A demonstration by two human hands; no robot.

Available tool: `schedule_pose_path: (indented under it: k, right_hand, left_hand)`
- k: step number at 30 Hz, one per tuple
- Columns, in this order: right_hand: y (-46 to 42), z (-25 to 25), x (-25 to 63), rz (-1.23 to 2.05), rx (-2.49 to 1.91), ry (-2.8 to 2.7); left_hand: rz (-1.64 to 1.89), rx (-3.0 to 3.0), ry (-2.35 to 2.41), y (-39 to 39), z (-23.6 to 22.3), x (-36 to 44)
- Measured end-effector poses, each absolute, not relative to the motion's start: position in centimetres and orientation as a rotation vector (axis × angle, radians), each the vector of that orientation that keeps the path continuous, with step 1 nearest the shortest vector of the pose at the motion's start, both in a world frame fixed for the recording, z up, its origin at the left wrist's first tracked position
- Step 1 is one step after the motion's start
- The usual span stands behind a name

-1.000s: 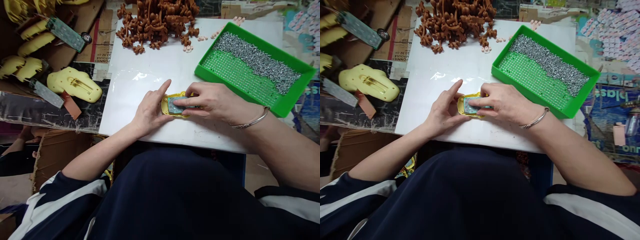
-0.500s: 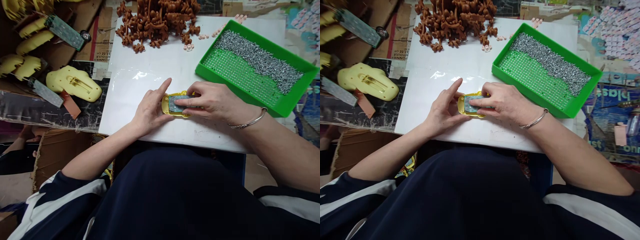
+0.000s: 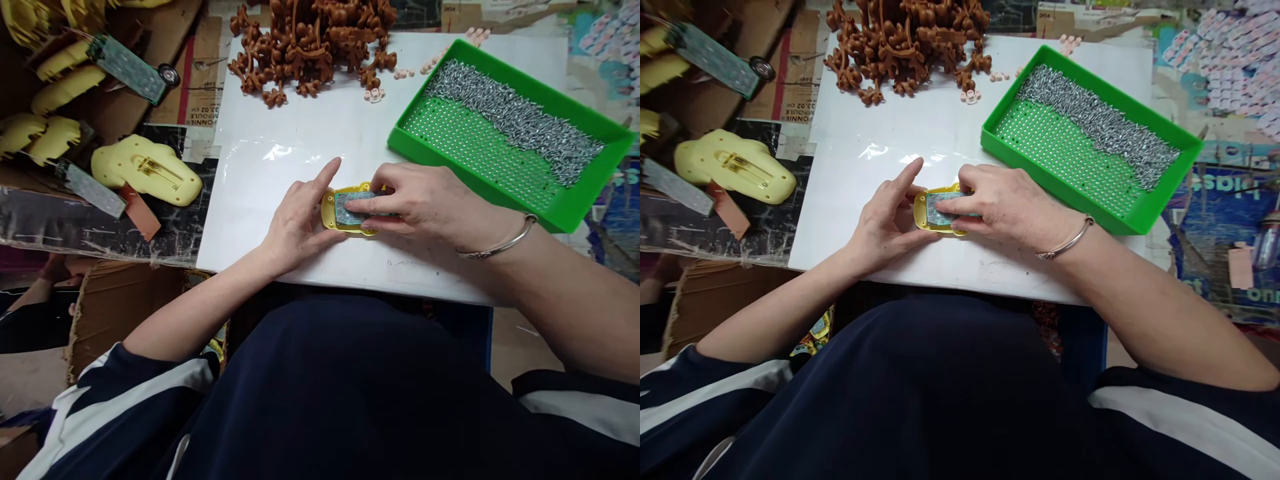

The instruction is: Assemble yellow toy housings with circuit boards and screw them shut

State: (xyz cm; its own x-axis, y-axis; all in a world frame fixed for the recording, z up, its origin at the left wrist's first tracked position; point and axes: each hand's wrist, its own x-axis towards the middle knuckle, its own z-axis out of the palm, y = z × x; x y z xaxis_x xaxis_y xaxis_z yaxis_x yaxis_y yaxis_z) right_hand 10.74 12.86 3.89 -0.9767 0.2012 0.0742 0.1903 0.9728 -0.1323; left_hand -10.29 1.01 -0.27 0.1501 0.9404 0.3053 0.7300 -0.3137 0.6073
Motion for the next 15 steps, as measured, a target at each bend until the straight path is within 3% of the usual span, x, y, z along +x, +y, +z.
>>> schedule_pose_path:
  k: [15]
  right_hand:
    - [12.58, 4.31, 10.51, 0.296, -0.363, -3.074]
  left_hand:
    - [0.894, 2.203, 1.580, 0.80, 0.20, -10.66]
